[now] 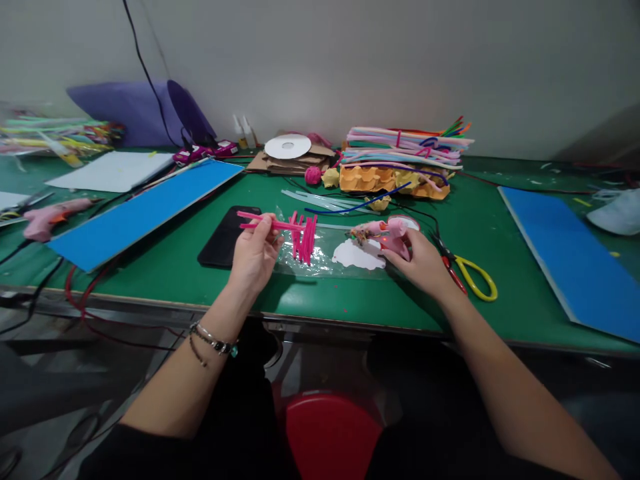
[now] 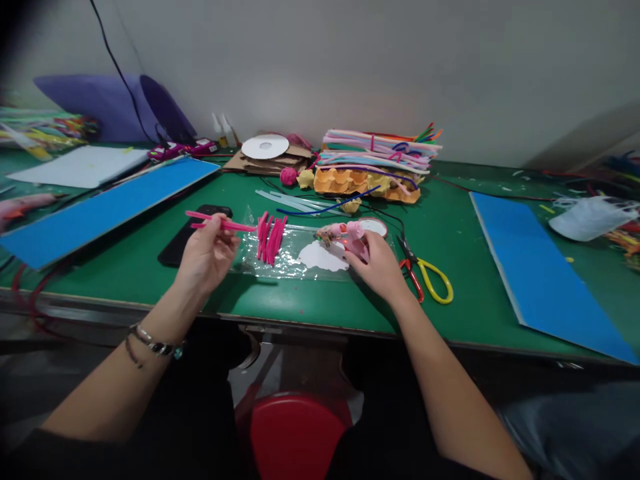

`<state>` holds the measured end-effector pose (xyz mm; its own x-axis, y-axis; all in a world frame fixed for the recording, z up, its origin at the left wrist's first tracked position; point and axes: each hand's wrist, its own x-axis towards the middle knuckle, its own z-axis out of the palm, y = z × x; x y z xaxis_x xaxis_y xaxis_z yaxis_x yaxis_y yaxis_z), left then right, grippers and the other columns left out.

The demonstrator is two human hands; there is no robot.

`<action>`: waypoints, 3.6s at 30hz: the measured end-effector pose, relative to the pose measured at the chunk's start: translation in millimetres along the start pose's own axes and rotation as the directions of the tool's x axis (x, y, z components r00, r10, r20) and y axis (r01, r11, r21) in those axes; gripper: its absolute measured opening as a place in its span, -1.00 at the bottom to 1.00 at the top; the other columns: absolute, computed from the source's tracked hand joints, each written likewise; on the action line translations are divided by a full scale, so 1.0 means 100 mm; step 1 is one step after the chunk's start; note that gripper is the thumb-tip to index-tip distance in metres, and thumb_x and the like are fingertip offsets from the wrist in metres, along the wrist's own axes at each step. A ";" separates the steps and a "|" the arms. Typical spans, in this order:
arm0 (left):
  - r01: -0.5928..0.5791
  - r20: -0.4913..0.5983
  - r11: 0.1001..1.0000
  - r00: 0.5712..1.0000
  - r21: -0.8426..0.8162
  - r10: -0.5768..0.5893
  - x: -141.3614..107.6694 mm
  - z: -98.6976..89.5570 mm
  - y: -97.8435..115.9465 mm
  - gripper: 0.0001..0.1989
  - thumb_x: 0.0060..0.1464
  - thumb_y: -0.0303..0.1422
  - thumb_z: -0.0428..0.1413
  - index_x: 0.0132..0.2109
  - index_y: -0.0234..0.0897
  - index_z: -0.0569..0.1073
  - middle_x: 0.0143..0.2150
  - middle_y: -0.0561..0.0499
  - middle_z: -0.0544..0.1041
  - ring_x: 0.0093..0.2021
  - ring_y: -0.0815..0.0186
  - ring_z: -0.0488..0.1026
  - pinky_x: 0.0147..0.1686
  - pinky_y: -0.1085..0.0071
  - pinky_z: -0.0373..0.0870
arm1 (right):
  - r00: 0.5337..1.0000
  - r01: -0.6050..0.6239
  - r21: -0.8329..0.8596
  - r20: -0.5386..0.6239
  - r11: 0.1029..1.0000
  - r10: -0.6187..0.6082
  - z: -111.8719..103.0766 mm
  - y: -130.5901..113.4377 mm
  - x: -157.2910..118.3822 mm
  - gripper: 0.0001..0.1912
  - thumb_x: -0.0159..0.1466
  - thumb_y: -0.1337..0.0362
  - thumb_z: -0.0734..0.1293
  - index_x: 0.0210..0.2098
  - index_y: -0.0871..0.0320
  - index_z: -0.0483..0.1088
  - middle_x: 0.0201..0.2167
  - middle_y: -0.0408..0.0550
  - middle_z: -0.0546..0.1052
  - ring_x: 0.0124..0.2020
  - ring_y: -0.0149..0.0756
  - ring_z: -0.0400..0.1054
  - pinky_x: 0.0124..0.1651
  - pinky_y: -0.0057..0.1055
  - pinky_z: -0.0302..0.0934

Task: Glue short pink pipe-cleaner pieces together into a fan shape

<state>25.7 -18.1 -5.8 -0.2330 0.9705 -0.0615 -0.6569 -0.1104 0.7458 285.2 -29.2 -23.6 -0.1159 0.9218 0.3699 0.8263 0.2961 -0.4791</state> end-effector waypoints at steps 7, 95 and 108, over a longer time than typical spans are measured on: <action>0.033 -0.035 0.998 0.999 -0.051 -0.035 0.02 0.01 0.02 -0.95 -0.13 -0.47 0.18 -0.50 -0.31 0.46 -0.64 0.16 0.39 -0.61 0.60 0.33 -0.57 0.70 0.31 | 0.919 -0.008 0.065 -0.394 0.998 0.033 -0.11 -0.02 -0.01 -0.54 0.11 0.01 0.20 -0.10 0.16 0.18 -0.27 0.00 0.34 -0.26 -0.25 0.26 -0.19 -0.22 0.20; 0.185 0.529 0.870 0.730 0.457 -0.433 -0.36 0.10 -0.35 -0.74 -0.29 -0.29 0.26 -0.37 -0.30 0.49 -0.50 0.11 0.45 -0.52 0.52 0.32 -0.47 0.57 0.26 | 0.827 -0.369 0.634 0.558 0.680 -0.072 -0.05 -0.85 -0.17 -0.81 0.06 0.25 0.27 -0.60 0.20 0.23 -0.63 -0.26 0.23 -0.56 -0.55 0.06 -0.47 -0.52 -0.03; 0.211 0.545 0.891 0.727 0.402 -0.418 -0.37 0.11 -0.34 -0.84 -0.27 -0.39 0.25 -0.43 -0.31 0.48 -0.56 0.14 0.45 -0.56 0.55 0.32 -0.51 0.62 0.25 | 0.834 -0.328 0.615 0.544 0.717 -0.085 -0.04 -0.84 -0.19 -0.80 0.08 0.24 0.26 -0.59 0.21 0.23 -0.59 -0.22 0.29 -0.53 -0.53 0.12 -0.45 -0.52 0.04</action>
<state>64.9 -47.9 -21.8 0.4959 0.8683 0.0050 -0.3457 0.1922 0.9185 220.0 -72.7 13.2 -0.4674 0.8801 -0.0837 0.2916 0.0640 -0.9544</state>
